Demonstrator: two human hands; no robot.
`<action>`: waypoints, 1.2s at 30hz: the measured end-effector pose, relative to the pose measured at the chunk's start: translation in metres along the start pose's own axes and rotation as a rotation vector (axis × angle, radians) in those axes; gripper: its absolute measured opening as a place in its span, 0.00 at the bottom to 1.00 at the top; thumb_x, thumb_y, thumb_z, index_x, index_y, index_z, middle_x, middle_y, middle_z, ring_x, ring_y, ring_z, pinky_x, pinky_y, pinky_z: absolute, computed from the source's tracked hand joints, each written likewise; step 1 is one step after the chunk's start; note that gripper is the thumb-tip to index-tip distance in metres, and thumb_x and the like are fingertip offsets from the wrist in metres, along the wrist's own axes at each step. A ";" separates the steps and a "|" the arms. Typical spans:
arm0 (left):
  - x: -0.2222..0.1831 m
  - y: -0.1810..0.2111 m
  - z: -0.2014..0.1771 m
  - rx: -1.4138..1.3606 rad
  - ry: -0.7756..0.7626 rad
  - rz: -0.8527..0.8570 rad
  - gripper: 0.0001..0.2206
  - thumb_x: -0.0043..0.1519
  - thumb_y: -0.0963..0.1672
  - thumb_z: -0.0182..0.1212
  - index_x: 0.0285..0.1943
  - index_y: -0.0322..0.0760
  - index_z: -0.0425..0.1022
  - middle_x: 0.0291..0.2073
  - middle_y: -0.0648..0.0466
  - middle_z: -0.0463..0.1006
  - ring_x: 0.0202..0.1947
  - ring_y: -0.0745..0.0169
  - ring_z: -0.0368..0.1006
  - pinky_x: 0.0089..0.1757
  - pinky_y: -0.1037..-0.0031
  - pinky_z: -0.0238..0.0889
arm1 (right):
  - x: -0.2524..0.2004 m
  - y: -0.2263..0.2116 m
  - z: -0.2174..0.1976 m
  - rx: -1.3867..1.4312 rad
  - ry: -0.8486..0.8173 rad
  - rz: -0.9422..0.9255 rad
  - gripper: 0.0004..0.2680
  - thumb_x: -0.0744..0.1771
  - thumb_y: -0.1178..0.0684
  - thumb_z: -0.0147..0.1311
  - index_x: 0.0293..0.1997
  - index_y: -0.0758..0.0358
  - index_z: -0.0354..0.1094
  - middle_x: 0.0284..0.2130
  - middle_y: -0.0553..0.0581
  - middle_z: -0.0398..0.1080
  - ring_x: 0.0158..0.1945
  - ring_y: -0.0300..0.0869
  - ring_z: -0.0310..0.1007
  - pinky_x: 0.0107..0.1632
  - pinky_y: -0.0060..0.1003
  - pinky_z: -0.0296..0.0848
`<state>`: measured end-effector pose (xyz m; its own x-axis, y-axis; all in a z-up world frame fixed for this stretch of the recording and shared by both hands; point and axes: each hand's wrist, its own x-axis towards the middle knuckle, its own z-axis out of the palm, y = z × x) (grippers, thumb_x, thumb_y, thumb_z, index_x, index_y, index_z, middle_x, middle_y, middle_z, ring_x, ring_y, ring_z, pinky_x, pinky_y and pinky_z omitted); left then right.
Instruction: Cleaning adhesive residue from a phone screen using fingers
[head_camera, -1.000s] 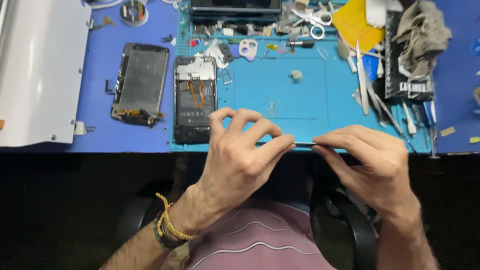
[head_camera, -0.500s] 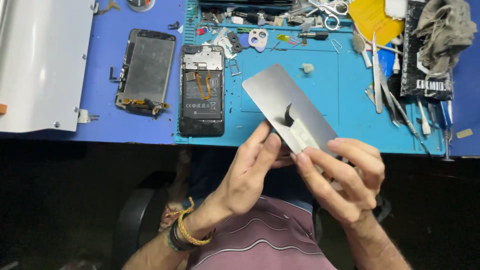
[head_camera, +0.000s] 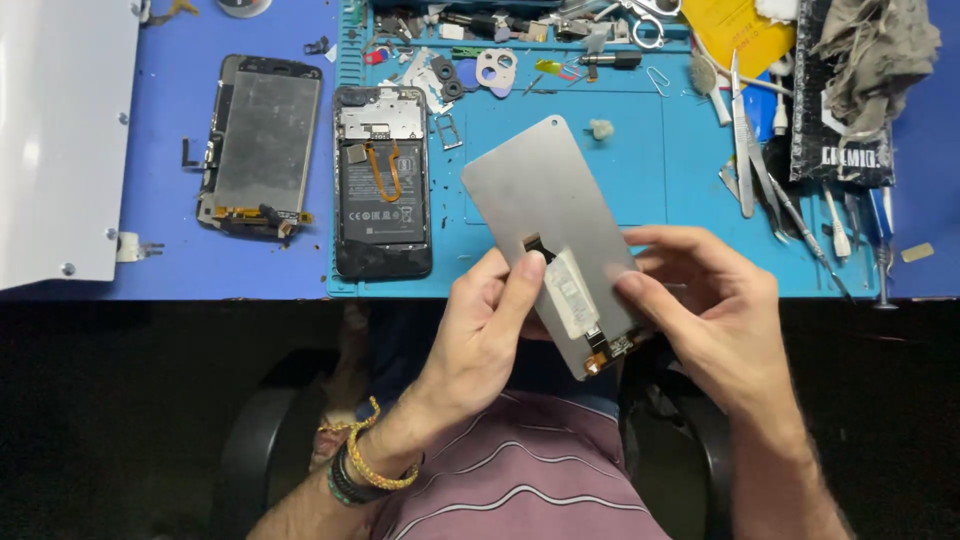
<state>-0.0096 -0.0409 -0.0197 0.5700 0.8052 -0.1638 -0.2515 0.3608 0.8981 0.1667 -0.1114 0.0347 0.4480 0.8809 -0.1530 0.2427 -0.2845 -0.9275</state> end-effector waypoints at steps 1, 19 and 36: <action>-0.001 -0.002 0.003 -0.002 -0.003 -0.002 0.15 0.71 0.50 0.50 0.49 0.34 0.71 0.32 0.53 0.78 0.32 0.67 0.77 0.35 0.70 0.81 | 0.003 0.003 -0.003 -0.002 0.003 0.002 0.12 0.65 0.60 0.63 0.54 0.62 0.75 0.33 0.54 0.76 0.37 0.34 0.75 0.42 0.27 0.79; -0.054 -0.006 -0.035 0.501 0.316 0.376 0.15 0.66 0.38 0.56 0.61 0.31 0.64 0.57 0.42 0.77 0.33 0.61 0.85 0.31 0.82 0.81 | 0.087 -0.001 -0.015 -0.488 -0.179 -0.160 0.07 0.72 0.57 0.53 0.48 0.56 0.80 0.36 0.47 0.78 0.27 0.35 0.65 0.29 0.31 0.62; -0.041 0.056 -0.017 0.912 -0.269 1.055 0.10 0.76 0.39 0.42 0.57 0.30 0.71 0.48 0.43 0.84 0.41 0.50 0.85 0.41 0.68 0.79 | 0.074 0.010 -0.029 -0.850 -0.003 -0.806 0.05 0.74 0.65 0.66 0.55 0.68 0.83 0.41 0.61 0.78 0.46 0.55 0.67 0.54 0.46 0.65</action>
<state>-0.0603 -0.0457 0.0302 0.5900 0.3519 0.7266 -0.1200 -0.8518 0.5100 0.2278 -0.0600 0.0237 -0.0994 0.9224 0.3733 0.9533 0.1958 -0.2299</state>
